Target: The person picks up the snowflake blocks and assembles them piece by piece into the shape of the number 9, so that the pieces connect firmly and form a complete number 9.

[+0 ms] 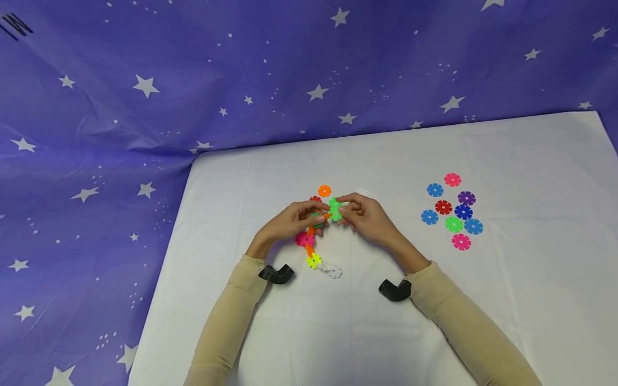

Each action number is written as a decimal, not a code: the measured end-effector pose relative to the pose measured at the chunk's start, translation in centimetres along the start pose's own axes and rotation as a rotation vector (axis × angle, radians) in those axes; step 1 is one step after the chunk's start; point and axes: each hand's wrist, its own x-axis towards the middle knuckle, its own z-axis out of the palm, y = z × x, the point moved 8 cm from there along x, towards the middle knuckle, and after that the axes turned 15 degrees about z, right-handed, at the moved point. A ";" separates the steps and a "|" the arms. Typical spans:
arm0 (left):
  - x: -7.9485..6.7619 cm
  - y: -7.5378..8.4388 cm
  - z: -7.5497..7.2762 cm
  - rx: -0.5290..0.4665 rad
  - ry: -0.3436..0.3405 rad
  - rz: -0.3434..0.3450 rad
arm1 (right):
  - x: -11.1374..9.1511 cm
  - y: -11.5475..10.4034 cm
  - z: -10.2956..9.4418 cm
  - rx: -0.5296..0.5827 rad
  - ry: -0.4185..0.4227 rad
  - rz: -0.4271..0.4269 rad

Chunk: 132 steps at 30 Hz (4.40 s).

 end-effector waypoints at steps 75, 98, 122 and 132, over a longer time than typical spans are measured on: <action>0.6 2.6 0.2 0.668 0.027 0.075 | -0.6 -1.4 -0.2 -0.161 0.053 -0.156; 0.7 3.6 0.2 0.649 0.066 0.181 | -1.6 -2.5 0.0 -0.083 0.226 -0.334; 1.1 3.2 0.3 0.570 0.115 0.106 | -2.1 -3.0 -0.5 -0.011 0.275 -0.290; 0.6 3.6 1.0 0.632 0.163 0.135 | -1.8 -2.0 -0.1 -0.033 0.271 -0.356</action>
